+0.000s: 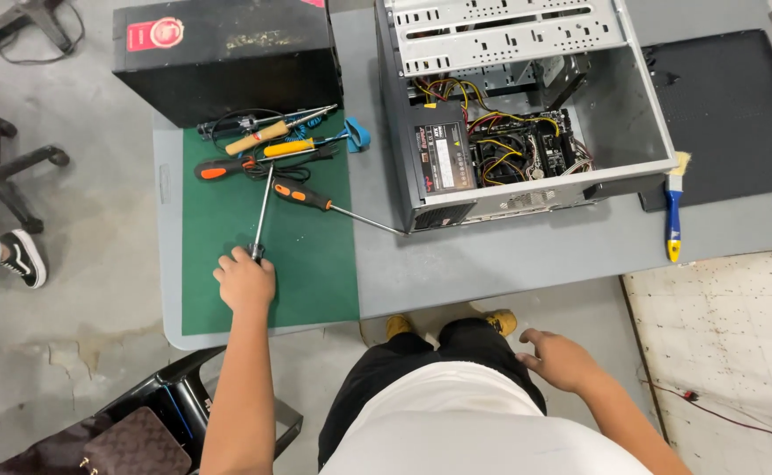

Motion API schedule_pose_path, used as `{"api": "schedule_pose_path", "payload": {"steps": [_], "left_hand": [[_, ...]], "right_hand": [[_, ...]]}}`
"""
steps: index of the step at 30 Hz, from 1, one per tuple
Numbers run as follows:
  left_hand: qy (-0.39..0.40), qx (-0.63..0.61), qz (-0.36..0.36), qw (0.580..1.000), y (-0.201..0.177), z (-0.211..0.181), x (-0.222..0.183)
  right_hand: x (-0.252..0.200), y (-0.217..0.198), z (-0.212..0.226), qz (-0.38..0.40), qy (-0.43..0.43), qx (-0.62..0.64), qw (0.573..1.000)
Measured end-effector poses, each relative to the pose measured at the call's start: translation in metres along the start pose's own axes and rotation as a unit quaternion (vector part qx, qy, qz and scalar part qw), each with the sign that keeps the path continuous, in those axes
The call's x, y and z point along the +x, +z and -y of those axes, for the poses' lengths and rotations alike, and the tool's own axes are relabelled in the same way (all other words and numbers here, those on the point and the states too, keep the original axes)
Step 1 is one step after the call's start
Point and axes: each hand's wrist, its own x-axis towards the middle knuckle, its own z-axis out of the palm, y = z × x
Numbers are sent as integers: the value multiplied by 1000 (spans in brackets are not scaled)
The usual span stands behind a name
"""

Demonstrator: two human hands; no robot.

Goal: The person is performing internal cable management and component disassembly inside a desktop computer case using a screwdriver.

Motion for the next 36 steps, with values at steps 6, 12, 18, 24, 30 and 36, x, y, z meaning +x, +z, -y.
{"api": "schedule_pose_path", "payload": {"steps": [6, 12, 18, 24, 30, 36], "left_hand": [[-40, -34, 66, 996, -29, -21, 1], [124, 31, -93, 987, -50, -65, 5], [193, 62, -21, 979, -60, -101, 21], [336, -216, -148, 905, -93, -151, 34], [354, -345, -66, 867, -149, -235, 19], [467, -338, -106, 810, -177, -329, -3]], "right_hand": [[-3, -10, 6, 8, 31, 24, 999], [0, -13, 3, 9, 16, 31, 999], [-3, -18, -4, -6, 36, 63, 997], [-10, -12, -31, -12, 72, 114, 991], [-10, -21, -77, -14, 118, 173, 978], [-22, -90, -121, -37, 125, 228, 965]]}}
